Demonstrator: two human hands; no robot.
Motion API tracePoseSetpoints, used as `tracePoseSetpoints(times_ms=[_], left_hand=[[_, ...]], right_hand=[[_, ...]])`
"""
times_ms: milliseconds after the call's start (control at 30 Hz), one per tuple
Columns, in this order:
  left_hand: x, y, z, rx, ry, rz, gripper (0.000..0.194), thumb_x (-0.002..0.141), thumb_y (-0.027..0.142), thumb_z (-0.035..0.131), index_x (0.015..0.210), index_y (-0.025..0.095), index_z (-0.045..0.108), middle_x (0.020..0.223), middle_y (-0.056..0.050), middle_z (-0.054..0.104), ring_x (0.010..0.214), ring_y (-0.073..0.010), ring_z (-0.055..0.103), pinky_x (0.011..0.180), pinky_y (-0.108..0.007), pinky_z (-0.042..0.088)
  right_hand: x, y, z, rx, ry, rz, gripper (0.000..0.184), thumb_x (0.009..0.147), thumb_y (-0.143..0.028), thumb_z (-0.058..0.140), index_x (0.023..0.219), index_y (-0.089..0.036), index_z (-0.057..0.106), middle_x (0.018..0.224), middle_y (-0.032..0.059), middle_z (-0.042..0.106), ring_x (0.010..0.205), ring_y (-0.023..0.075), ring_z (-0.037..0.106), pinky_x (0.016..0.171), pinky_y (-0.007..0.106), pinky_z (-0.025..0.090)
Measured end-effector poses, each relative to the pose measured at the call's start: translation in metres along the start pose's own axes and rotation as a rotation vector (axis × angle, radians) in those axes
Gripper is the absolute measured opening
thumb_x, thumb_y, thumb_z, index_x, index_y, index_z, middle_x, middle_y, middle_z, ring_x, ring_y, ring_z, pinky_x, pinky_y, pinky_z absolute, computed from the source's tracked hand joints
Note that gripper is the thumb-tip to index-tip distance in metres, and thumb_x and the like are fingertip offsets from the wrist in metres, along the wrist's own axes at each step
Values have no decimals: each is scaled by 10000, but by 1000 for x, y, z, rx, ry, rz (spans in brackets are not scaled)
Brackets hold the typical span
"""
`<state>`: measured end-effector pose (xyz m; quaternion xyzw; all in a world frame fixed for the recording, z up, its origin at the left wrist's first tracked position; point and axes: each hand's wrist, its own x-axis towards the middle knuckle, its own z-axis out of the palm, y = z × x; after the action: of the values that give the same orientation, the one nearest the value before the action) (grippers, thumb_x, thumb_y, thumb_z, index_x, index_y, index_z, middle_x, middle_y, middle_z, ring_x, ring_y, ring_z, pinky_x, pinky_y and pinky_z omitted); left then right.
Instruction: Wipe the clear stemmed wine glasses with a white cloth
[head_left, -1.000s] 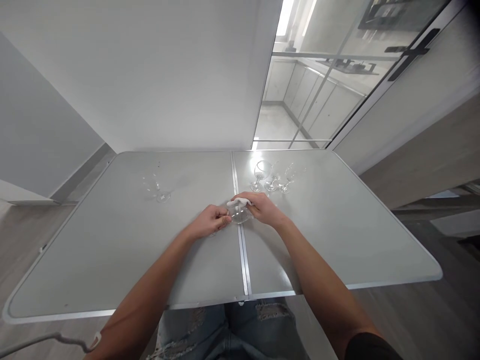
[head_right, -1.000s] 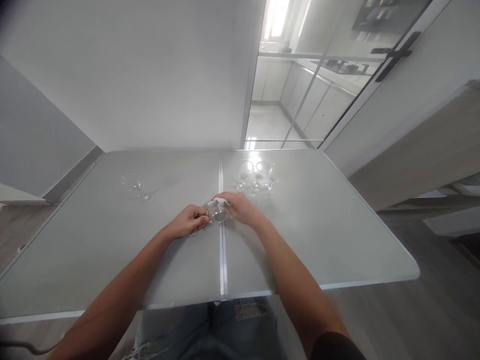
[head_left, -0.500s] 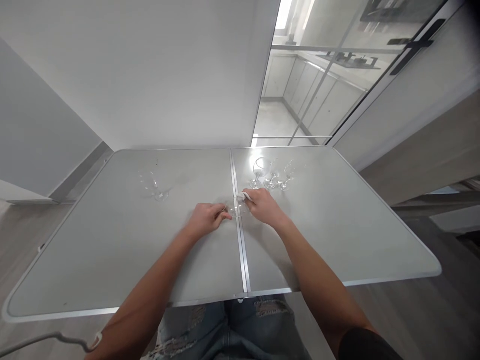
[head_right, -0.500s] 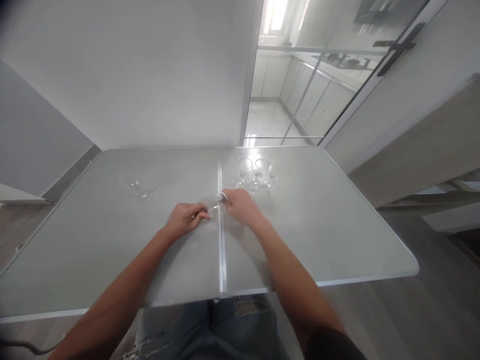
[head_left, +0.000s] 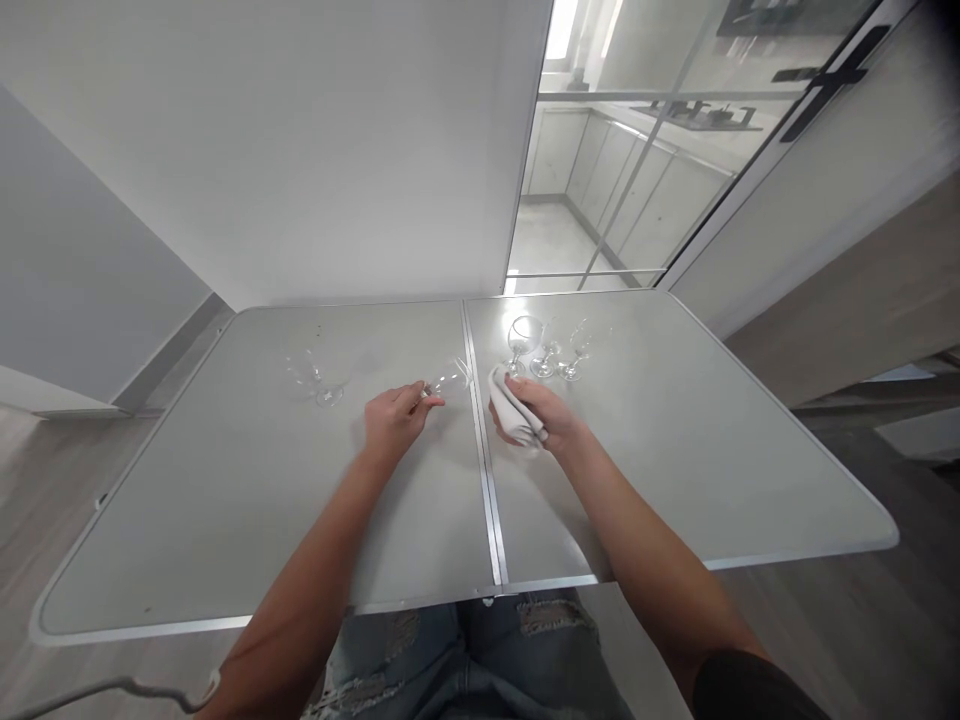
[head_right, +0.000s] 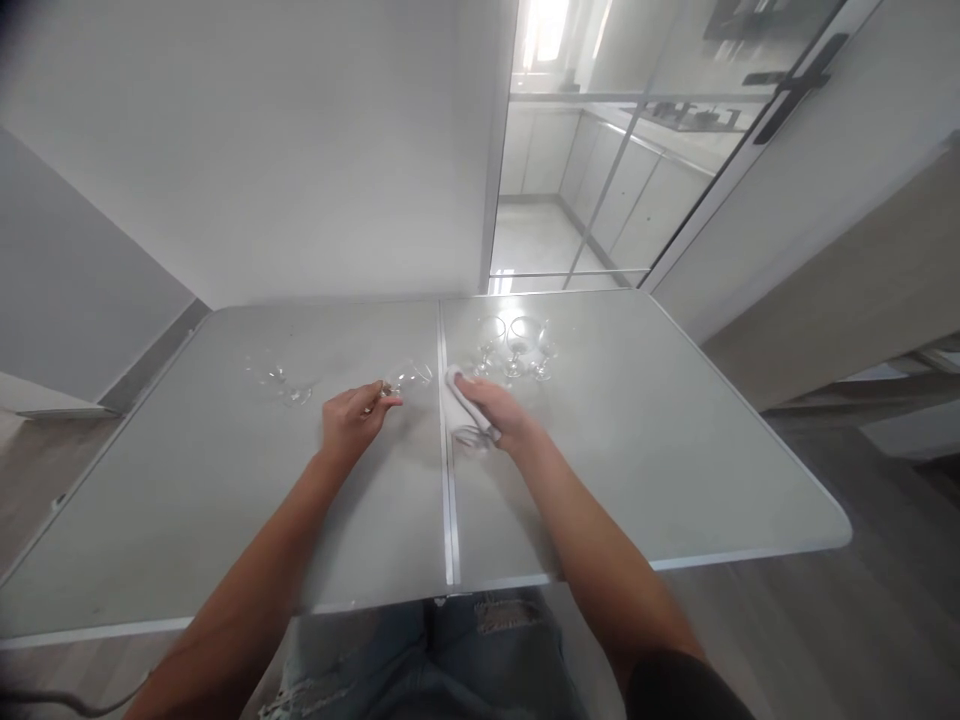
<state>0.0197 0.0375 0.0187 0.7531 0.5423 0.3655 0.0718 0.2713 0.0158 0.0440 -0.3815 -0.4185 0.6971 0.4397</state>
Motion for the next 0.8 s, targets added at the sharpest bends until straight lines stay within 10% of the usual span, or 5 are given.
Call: tracePoseSetpoints(times_ms=[167,467,567,667,800], left_hand=[[-4,13,1,-406,-51,-149,430,934,560,521,749,186,626,725,-32,662,573,-115,538,592,-248,430],[-8,25,8,-1000,-845,-281,533,813,647,637,684,130,621,525,17,479,448,-70,376,454,-218,299],[-8,23,8,-1005,-844,-306,513,789,622,682,672,127,617,522,22,467,451,-62,363,455,-214,276],[-11,24,11,-989,-779,-297,567,807,666,631,606,144,536,514,26,441,448,-59,337,448,-216,242],[-16,28,16,-833,-742,-230,515,883,586,575,612,153,512,543,20,474,464,-70,384,462,-216,283]], right_hand=[[12,25,27,133,487,-334,487,927,-642,513,1109,-205,630,956,81,732,898,225,704,706,327,589],[-4,-7,19,-374,-233,-411,501,991,-554,400,1042,-170,717,1029,130,731,954,265,686,836,424,558],[-6,-15,11,-740,-440,-622,279,966,-387,515,1063,-229,724,1143,98,711,1040,248,654,944,443,517],[-1,-6,13,-978,-373,-839,250,937,-291,519,1090,-283,717,1170,65,705,1098,246,622,1013,474,470],[4,2,16,-929,-204,-719,216,913,-296,536,1006,-250,725,1033,65,723,940,226,641,895,413,514]])
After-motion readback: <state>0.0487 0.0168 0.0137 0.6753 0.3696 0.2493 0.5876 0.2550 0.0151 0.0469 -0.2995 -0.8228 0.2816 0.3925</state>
